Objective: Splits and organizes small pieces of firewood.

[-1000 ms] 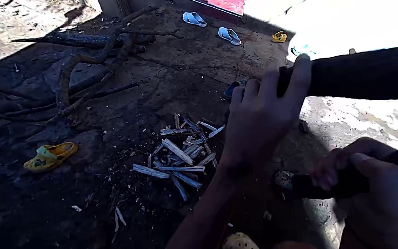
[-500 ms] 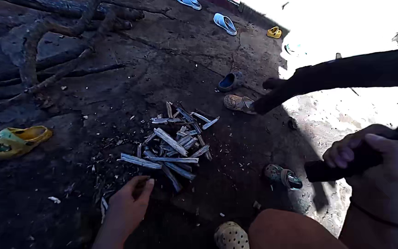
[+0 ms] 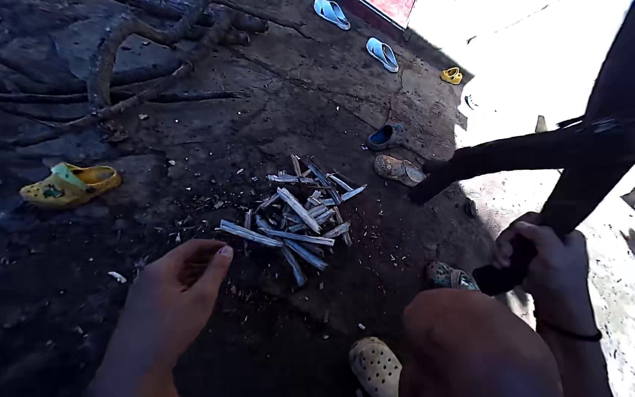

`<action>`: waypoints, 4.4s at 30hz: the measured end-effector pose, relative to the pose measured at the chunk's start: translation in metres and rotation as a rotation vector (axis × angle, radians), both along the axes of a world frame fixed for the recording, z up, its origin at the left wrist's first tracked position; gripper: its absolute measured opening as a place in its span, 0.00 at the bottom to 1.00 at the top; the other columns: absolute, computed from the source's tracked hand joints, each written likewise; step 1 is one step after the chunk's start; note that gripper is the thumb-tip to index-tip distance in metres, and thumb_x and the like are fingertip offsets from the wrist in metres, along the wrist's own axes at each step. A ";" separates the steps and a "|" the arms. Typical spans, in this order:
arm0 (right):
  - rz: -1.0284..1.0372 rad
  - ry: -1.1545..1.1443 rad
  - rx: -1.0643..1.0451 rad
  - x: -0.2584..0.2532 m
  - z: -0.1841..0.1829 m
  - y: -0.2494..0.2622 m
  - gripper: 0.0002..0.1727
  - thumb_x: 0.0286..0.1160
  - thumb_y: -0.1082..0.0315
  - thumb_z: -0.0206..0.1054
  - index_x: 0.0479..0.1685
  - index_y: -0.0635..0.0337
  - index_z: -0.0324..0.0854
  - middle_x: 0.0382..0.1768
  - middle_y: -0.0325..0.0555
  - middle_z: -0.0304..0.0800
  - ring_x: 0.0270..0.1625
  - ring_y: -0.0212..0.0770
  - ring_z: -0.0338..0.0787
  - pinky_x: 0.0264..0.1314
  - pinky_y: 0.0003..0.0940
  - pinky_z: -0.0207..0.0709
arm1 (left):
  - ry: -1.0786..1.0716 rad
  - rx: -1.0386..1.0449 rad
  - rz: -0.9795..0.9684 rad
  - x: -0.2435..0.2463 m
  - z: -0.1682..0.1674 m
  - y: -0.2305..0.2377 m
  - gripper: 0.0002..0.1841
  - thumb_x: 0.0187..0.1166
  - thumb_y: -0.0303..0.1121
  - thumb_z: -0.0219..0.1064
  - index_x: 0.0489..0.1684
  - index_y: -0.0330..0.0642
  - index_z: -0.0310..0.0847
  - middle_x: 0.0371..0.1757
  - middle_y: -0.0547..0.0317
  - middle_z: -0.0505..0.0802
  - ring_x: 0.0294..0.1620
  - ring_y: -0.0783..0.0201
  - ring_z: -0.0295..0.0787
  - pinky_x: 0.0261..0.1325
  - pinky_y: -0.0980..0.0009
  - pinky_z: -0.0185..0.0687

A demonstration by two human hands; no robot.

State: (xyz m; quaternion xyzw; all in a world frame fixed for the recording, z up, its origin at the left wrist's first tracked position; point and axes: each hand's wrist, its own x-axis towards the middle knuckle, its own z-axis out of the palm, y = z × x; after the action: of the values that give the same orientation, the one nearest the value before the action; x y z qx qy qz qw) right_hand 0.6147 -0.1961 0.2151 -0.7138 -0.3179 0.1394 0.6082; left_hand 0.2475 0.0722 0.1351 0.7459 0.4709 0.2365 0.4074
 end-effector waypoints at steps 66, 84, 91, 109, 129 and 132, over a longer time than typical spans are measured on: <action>-0.064 0.681 -0.712 -0.032 -0.129 0.064 0.12 0.90 0.65 0.55 0.35 0.60 0.71 0.12 0.39 0.73 0.10 0.34 0.76 0.13 0.31 0.77 | 0.037 -0.208 0.008 0.007 0.001 -0.011 0.17 0.87 0.44 0.61 0.56 0.40 0.85 0.43 0.55 0.93 0.41 0.65 0.93 0.48 0.62 0.90; 0.028 0.738 -0.664 0.008 -0.118 0.073 0.07 0.85 0.65 0.63 0.44 0.59 0.73 0.18 0.40 0.77 0.14 0.35 0.79 0.18 0.30 0.80 | 0.124 -0.320 -0.207 0.094 0.037 -0.011 0.17 0.92 0.39 0.59 0.61 0.33 0.82 0.50 0.44 0.91 0.48 0.56 0.91 0.58 0.56 0.85; -0.250 0.427 -0.588 -0.043 -0.183 0.006 0.14 0.73 0.72 0.77 0.49 0.72 0.82 0.32 0.55 0.87 0.31 0.43 0.86 0.43 0.44 0.82 | 0.122 -0.301 -0.097 0.064 0.045 -0.008 0.17 0.92 0.39 0.59 0.62 0.33 0.82 0.51 0.42 0.91 0.48 0.54 0.92 0.59 0.54 0.84; -0.127 0.384 -0.363 -0.011 -0.165 0.009 0.07 0.77 0.76 0.64 0.48 0.65 0.73 0.14 0.40 0.74 0.11 0.37 0.77 0.17 0.35 0.80 | 0.169 -0.412 -0.050 0.012 0.011 -0.012 0.16 0.92 0.40 0.60 0.61 0.36 0.82 0.49 0.47 0.92 0.48 0.58 0.92 0.57 0.57 0.86; 0.017 0.015 -0.319 0.006 -0.063 0.038 0.07 0.64 0.73 0.68 0.40 0.59 0.78 0.15 0.35 0.81 0.13 0.33 0.82 0.20 0.31 0.84 | 0.047 -0.352 -0.038 0.003 0.010 -0.009 0.15 0.89 0.44 0.61 0.58 0.43 0.85 0.49 0.55 0.93 0.49 0.63 0.93 0.56 0.59 0.87; 0.172 -0.189 0.241 0.029 0.005 0.055 0.09 0.64 0.71 0.71 0.36 0.45 0.78 0.15 0.30 0.80 0.14 0.33 0.80 0.20 0.34 0.84 | 0.060 -0.303 -0.003 -0.010 -0.009 -0.003 0.17 0.88 0.46 0.61 0.57 0.43 0.86 0.48 0.54 0.94 0.49 0.62 0.93 0.55 0.56 0.87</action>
State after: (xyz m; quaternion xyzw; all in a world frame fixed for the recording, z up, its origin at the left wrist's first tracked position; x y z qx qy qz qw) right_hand 0.6441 -0.1408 0.2203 -0.6158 -0.4481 0.0842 0.6426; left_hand 0.2379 0.0696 0.1263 0.6833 0.5120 0.1398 0.5015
